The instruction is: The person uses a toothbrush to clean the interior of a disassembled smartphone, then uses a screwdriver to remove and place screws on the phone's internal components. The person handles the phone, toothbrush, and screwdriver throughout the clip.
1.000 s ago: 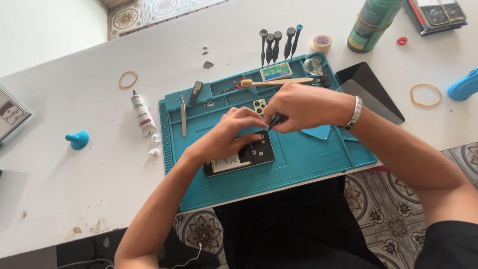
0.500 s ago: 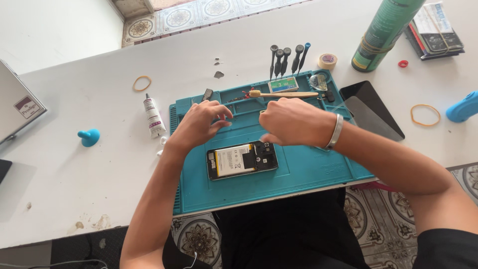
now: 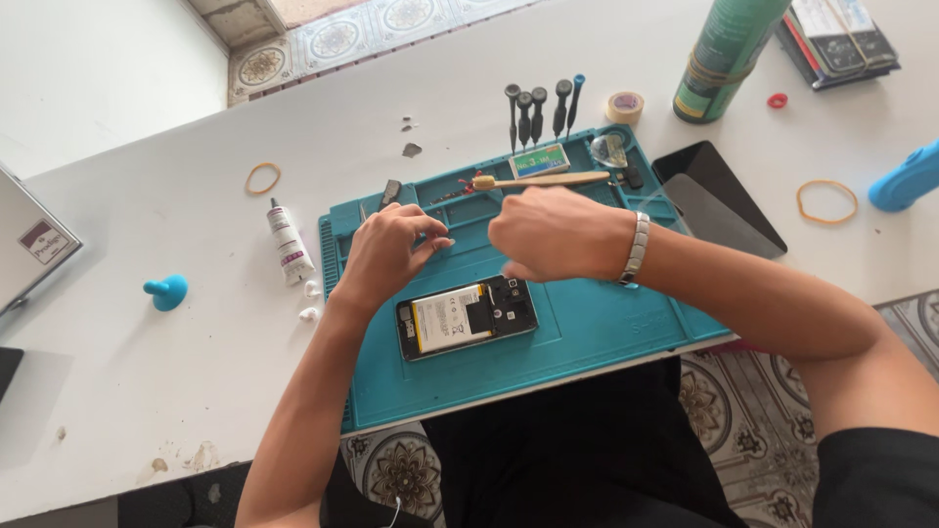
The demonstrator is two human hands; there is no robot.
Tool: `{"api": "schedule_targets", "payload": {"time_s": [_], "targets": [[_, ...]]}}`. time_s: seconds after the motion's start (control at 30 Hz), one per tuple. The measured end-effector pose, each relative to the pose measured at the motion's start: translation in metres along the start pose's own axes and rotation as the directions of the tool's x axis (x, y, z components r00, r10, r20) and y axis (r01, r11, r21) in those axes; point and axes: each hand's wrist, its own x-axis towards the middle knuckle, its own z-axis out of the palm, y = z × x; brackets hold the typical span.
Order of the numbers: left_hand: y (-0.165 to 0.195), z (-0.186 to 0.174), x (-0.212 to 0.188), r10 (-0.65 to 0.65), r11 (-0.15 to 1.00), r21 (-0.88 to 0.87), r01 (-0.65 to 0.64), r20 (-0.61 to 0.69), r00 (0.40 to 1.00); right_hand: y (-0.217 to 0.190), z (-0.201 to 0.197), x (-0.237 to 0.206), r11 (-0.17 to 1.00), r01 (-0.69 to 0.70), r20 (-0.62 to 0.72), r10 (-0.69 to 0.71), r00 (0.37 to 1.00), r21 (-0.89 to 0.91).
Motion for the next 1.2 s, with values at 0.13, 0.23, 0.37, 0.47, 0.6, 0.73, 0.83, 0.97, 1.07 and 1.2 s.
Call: {"api": "schedule_targets", "payload": {"time_s": [0.13,0.23,0.37,0.47,0.6,0.73,0.83,0.97,1.07,1.2], "targets": [[0.0,0.008,0.0,0.088,0.995,0.057,-0.083,-0.104,0.991,0.006,0.003,0.003,0.998,0.022,-0.014,-0.021,1.0,0.054],[0.001,0.014,0.001,0.035,0.998,0.051,-0.03,-0.097,0.995,0.006,0.005,0.004,0.998,0.024,-0.009,-0.024,1.0,0.052],[0.003,0.019,0.003,0.105,0.978,0.188,-0.085,-0.097,0.99,0.008,0.003,0.002,1.0,0.009,-0.007,-0.009,1.0,0.027],[0.004,0.015,0.003,0.123,0.984,0.147,-0.105,-0.12,0.985,0.009,0.001,-0.001,0.984,0.136,-0.125,-0.121,0.985,0.118],[0.008,0.004,0.0,0.047,0.997,-0.052,-0.057,-0.166,0.985,0.007,0.002,-0.002,0.998,-0.059,0.055,0.058,0.997,0.012],[0.023,0.002,0.002,0.002,0.979,-0.202,-0.028,-0.129,0.992,0.009,0.0,-0.003,0.994,0.064,-0.065,-0.058,0.996,0.094],[0.033,0.005,-0.001,0.049,0.959,-0.271,-0.081,-0.122,0.991,0.006,0.001,-0.006,0.997,0.03,-0.089,-0.023,0.996,0.075],[0.038,0.007,-0.003,0.044,0.937,-0.344,-0.066,-0.071,0.997,0.0,0.003,-0.009,0.998,-0.044,-0.13,0.05,0.99,0.048],[0.037,0.007,-0.001,0.037,0.922,-0.384,-0.056,-0.057,0.998,0.001,0.0,-0.01,0.979,0.056,-0.134,-0.03,0.991,0.194],[0.036,0.008,0.002,0.037,0.915,-0.398,-0.058,-0.062,0.997,-0.002,-0.003,-0.011,0.993,-0.117,-0.048,0.115,0.992,-0.031]]}}
